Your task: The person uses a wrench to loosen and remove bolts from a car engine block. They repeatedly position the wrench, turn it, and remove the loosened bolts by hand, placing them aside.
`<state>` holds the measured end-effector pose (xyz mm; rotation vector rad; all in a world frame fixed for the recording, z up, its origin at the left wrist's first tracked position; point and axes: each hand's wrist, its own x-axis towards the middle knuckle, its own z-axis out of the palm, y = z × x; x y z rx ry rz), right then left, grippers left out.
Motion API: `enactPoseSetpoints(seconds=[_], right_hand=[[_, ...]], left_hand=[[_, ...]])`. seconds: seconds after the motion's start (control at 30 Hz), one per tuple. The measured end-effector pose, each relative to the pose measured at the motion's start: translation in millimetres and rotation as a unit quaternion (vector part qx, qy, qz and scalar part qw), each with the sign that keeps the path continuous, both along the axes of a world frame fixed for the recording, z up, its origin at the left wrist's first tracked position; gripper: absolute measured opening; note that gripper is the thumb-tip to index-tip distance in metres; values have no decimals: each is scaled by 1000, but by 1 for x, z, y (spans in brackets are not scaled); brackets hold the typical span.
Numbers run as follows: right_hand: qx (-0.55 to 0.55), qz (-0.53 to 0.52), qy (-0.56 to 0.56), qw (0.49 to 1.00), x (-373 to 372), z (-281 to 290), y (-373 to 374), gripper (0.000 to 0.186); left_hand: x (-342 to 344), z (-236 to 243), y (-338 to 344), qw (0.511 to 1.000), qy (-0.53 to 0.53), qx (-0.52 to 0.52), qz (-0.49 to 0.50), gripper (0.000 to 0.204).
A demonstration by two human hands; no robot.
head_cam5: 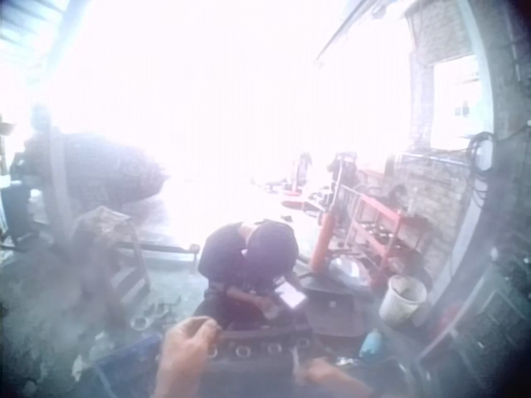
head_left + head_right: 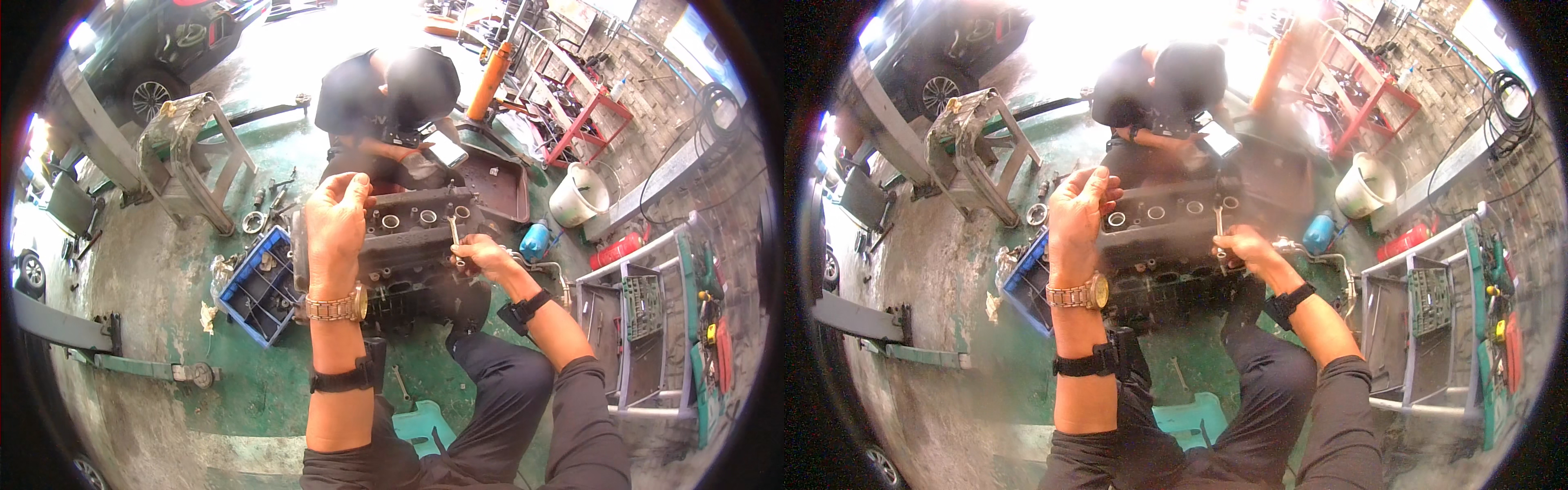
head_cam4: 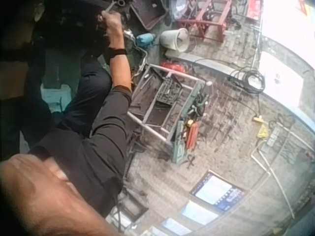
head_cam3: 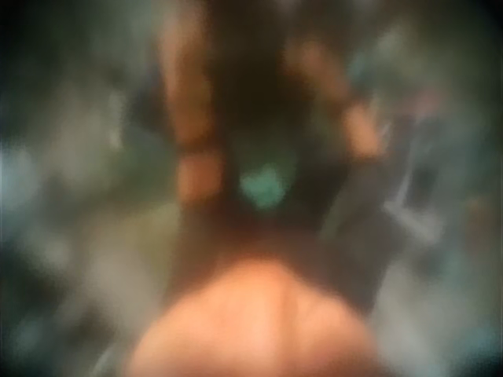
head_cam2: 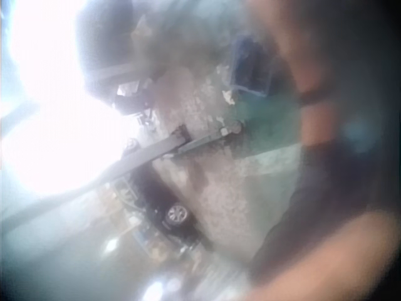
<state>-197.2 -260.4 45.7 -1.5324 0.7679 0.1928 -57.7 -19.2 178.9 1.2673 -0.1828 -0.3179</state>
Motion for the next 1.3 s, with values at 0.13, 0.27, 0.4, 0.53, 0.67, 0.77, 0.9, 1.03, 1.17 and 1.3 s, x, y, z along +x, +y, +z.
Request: enactPoseSetpoints(seconds=[0.13, 0.27, 0.4, 0.53, 0.67, 0.77, 0.9, 1.03, 1.17, 1.3], right_hand=[[61, -12, 3, 998, 13, -3, 8, 22], [106, -38, -20, 993, 27, -14, 11, 18], [82, -78, -31, 993, 36, -20, 15, 17], [98, -102, -47, 989, 43, -20, 18, 17], [89, -114, -44, 988, 46, -20, 20, 16], [125, -117, -61, 983, 48, -21, 21, 16], [122, -126, -59, 983, 52, -23, 22, 16], [106, -114, -59, 986, 49, -24, 21, 15], [94, -112, -49, 988, 50, -26, 19, 15], [100, -104, -39, 989, 56, -29, 19, 16]], left_hand=[[1, 0, 2, 1000, -5, 1, -4, 20], [4, -4, 3, 1000, -21, 7, -6, 23], [5, -6, 3, 1000, -17, 18, -4, 23], [5, -5, 4, 1000, -21, 23, 1, 22], [5, -5, 5, 1000, -20, 24, -3, 22], [5, -5, 4, 1000, -18, 15, -3, 22], [4, -5, 4, 1000, -19, 13, 2, 22], [4, -4, 6, 1000, -17, 11, -1, 22], [4, -4, 5, 1000, -18, 17, 1, 21], [3, -4, 4, 1000, -13, 19, -2, 21]])
